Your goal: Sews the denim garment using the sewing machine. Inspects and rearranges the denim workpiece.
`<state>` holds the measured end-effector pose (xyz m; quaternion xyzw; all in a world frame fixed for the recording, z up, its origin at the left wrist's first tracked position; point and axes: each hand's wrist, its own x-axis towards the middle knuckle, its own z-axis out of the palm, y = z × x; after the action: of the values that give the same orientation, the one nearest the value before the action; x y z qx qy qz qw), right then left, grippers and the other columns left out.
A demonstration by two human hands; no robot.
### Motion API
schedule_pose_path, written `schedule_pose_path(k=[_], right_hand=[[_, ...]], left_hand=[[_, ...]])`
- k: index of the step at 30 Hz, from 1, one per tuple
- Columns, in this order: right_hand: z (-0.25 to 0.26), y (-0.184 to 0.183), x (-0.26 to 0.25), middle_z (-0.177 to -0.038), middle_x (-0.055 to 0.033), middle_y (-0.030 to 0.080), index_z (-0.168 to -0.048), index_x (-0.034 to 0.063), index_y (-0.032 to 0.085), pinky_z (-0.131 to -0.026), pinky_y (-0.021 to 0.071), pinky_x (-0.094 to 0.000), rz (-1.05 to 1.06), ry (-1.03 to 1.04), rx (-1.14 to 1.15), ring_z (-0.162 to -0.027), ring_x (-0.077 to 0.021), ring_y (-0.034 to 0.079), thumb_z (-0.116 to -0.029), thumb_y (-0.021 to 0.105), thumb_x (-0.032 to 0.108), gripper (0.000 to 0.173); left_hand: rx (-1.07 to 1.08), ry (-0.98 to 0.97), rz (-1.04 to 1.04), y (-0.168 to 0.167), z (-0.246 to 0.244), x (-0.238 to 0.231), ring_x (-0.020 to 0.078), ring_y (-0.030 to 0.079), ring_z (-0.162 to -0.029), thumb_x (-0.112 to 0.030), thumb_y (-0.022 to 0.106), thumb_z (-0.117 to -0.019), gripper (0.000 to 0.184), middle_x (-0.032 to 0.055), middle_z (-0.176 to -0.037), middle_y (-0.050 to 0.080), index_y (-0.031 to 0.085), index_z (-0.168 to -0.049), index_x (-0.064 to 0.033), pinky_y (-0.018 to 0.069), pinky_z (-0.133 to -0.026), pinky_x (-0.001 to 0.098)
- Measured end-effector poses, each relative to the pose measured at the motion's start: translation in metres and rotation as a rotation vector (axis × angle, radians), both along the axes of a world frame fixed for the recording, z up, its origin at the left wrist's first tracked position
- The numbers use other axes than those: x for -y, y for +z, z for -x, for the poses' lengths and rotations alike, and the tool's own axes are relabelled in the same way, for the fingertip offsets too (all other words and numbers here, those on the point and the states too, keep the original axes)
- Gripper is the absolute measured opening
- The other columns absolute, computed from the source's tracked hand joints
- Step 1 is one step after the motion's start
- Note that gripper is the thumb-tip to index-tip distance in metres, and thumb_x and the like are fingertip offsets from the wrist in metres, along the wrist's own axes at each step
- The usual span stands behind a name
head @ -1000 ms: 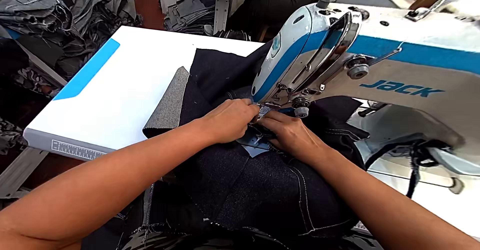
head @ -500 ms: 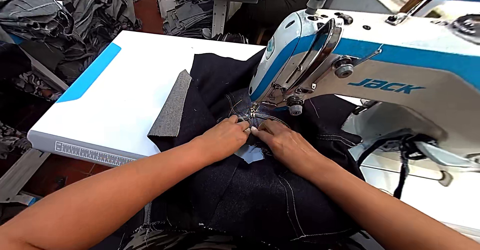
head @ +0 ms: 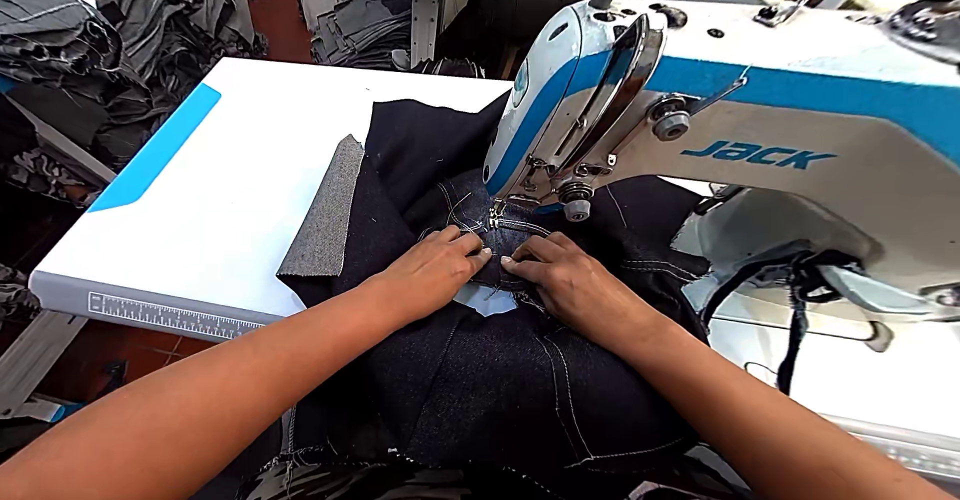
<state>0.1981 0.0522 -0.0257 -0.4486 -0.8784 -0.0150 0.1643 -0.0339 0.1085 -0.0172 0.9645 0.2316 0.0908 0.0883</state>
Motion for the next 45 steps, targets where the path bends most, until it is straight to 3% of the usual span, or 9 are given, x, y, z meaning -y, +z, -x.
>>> schedule_pose_path(k=[8,23,28,32,36,39,41,43,45], right_hand=[[-0.001,0.001,-0.016,-0.1,-0.0196,0.069,-0.103,0.0013,0.079,-0.085,0.056,-0.0481,0.013,-0.013,-0.024,-0.098,-0.0399,0.067,-0.0822,0.063,-0.019,0.033],[-0.009,-0.004,-0.039,-0.105,-0.0243,0.071,-0.108,-0.0026,0.077,-0.088,0.0521,-0.0575,-0.013,-0.003,-0.057,-0.103,-0.0464,0.068,-0.0816,0.056,-0.022,0.039],[-0.012,-0.003,-0.035,-0.119,-0.0216,0.071,-0.122,0.0019,0.074,-0.092,0.055,-0.0558,-0.023,-0.074,0.051,-0.111,-0.0432,0.068,-0.0931,0.05,-0.016,0.041],[-0.012,-0.001,-0.033,-0.128,-0.0197,0.07,-0.13,0.0046,0.07,-0.093,0.055,-0.0553,-0.039,-0.137,0.124,-0.114,-0.0411,0.069,-0.0947,0.046,-0.015,0.047],[-0.017,0.001,-0.038,-0.139,-0.0138,0.066,-0.139,0.01,0.065,-0.098,0.0517,-0.0562,0.045,-0.186,0.144,-0.12,-0.04,0.067,-0.0963,0.045,-0.015,0.053],[-0.024,-0.003,-0.048,-0.144,-0.0099,0.063,-0.143,0.0176,0.063,-0.097,0.0505,-0.0622,0.141,-0.262,0.103,-0.123,-0.0421,0.065,-0.1006,0.045,-0.007,0.053],[-0.026,-0.003,-0.055,-0.138,-0.0155,0.066,-0.14,0.0159,0.066,-0.096,0.0493,-0.0661,0.181,-0.304,0.047,-0.118,-0.0466,0.066,-0.1002,0.047,-0.006,0.049],[-0.032,-0.01,-0.062,-0.123,-0.0257,0.07,-0.131,0.0092,0.07,-0.092,0.0502,-0.0668,0.117,-0.29,0.001,-0.11,-0.0505,0.067,-0.0993,0.05,-0.003,0.04],[-0.037,-0.016,-0.068,-0.113,-0.0303,0.07,-0.124,0.0048,0.073,-0.088,0.0508,-0.0676,0.07,-0.29,-0.018,-0.106,-0.0518,0.067,-0.0988,0.054,-0.001,0.033]], left_hand=[[-0.036,0.021,0.021,0.005,-0.005,-0.014,0.0399,0.06,-0.12,0.01,0.052,-0.0973,0.042,0.0192,-0.133,0.064,0.066,-0.135,-0.0015,0.0484,-0.103,0.0484],[-0.052,0.016,0.016,0.008,-0.012,-0.047,0.0381,0.06,-0.117,0.011,0.05,-0.0966,0.042,0.0194,-0.128,0.065,0.068,-0.132,-0.0017,0.0476,-0.102,0.045],[-0.123,0.045,-0.036,0.011,-0.014,-0.049,0.039,0.059,-0.118,0.005,0.046,-0.1024,0.04,0.0191,-0.131,0.063,0.067,-0.135,-0.0053,0.0475,-0.1,0.048],[-0.179,0.088,-0.202,0.009,-0.017,-0.045,0.0398,0.058,-0.12,0.001,0.043,-0.1037,0.041,0.0175,-0.134,0.064,0.065,-0.138,-0.0068,0.0482,-0.092,0.0494],[-0.241,0.123,-0.215,0.012,-0.021,-0.048,0.0394,0.055,-0.125,0.0,0.041,-0.1042,0.043,0.0163,-0.137,0.063,0.062,-0.141,-0.0087,0.0443,-0.093,0.0509],[-0.259,0.141,-0.206,0.015,-0.022,-0.054,0.0375,0.055,-0.124,-0.002,0.04,-0.1053,0.042,0.0156,-0.132,0.064,0.063,-0.139,-0.0109,0.0427,-0.094,0.0504],[-0.267,0.15,-0.194,0.017,-0.024,-0.058,0.0371,0.055,-0.124,-0.002,0.039,-0.1058,0.043,0.0156,-0.131,0.064,0.064,-0.139,-0.012,0.0421,-0.095,0.0497],[-0.27,0.156,-0.193,0.018,-0.025,-0.062,0.0368,0.055,-0.124,-0.002,0.039,-0.1058,0.042,0.0151,-0.131,0.064,0.065,-0.138,-0.0125,0.0415,-0.095,0.0492],[-0.272,0.163,-0.198,0.018,-0.026,-0.063,0.036,0.055,-0.123,-0.003,0.039,-0.1062,0.041,0.0147,-0.13,0.065,0.066,-0.136,-0.012,0.0414,-0.095,0.0485]])
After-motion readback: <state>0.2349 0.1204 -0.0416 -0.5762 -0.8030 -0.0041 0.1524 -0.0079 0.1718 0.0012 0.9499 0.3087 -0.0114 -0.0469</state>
